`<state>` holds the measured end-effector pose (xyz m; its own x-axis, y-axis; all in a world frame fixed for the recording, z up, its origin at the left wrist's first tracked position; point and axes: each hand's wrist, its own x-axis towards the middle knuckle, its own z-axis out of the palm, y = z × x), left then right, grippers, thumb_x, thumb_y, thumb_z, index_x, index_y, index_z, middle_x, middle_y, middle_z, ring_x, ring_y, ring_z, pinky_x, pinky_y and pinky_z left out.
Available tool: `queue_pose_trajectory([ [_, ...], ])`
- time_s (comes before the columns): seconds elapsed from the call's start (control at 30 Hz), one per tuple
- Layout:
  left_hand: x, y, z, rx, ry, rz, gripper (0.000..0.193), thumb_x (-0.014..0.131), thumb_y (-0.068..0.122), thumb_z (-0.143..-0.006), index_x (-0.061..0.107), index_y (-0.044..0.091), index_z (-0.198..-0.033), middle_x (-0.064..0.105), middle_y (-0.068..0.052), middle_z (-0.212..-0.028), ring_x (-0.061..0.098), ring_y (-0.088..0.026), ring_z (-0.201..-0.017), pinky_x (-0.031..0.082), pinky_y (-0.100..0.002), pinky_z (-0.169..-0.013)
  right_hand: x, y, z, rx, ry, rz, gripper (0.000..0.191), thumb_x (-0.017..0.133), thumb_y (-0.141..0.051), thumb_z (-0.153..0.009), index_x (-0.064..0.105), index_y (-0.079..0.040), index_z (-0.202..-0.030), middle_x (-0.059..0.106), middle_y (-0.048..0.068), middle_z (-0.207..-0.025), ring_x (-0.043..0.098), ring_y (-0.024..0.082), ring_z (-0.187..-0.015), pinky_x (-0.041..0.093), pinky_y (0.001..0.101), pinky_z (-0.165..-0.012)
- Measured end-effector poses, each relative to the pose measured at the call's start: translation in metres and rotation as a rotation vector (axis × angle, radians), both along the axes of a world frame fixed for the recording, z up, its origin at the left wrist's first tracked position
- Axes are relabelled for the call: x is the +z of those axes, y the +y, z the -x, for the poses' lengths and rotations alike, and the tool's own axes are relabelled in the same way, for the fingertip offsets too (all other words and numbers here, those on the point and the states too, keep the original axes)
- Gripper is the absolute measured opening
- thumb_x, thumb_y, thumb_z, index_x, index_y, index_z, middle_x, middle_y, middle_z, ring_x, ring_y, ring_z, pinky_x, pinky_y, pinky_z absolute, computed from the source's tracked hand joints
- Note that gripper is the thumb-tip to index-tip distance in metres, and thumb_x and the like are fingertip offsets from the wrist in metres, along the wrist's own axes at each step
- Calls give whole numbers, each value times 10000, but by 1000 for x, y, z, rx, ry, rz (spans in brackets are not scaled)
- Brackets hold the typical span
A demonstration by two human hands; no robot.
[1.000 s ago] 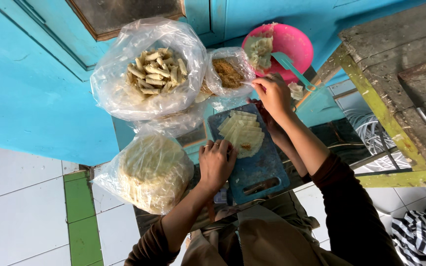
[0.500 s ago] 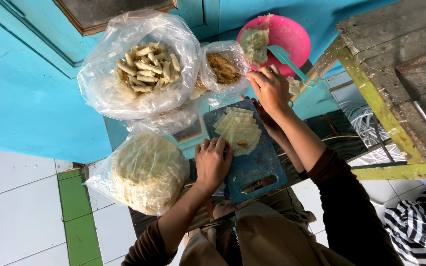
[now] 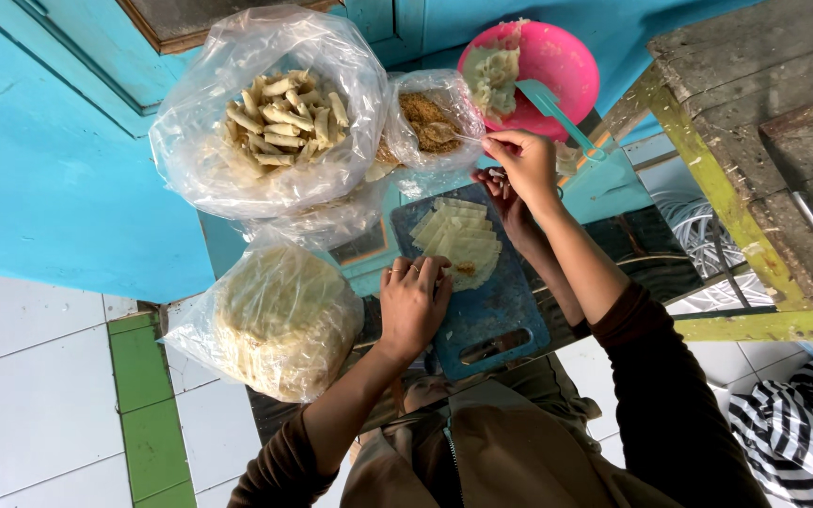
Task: The person tears pieces from a stack of thin pastry sheets on a cutting board, spreads filling from a pink bowl onto a piece using a spatula, rolls each piece into a cylinder by hand, and places the finished rolls into a plastic bag.
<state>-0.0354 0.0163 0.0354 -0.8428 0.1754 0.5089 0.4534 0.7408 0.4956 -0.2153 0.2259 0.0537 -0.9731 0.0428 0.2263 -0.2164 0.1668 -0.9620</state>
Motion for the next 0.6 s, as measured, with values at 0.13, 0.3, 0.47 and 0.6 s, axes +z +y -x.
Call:
queue_pose_trajectory([
  [0.13,-3,-1,1,-11,-40,-1,253,718,191,-914,628,136,-1144,659,-14,-896,588,-259,-913,421,-422,-810,1,15,-3,45,56,-16,205,752,-117,-972,759,38,-1107,776,31,-960,710,41,-854,569,210,-760],
  [0.3,-10,0,6,8,-84,15,333,715,176,-922,583,113,-1221,651,-45,-921,591,-293,-943,419,-452,-825,-8,49,-60,21,74,-106,209,784,-119,-976,777,55,-1092,738,41,-925,620,39,-831,497,199,-724],
  [0.47,-15,0,7,-3,-110,-78,366,697,157,-904,565,101,-1240,653,-58,-965,588,-309,-976,432,-466,-874,-24,69,-129,58,-176,-14,195,746,-120,-947,771,19,-1082,715,37,-800,615,60,-639,457,214,-569],
  [0.6,-14,2,8,12,-170,-99,372,686,156,-901,567,112,-1250,657,-52,-971,590,-304,-983,436,-468,-870,-28,72,-158,93,-45,-162,161,739,-86,-945,772,-4,-1080,725,37,-865,621,56,-673,480,209,-601],
])
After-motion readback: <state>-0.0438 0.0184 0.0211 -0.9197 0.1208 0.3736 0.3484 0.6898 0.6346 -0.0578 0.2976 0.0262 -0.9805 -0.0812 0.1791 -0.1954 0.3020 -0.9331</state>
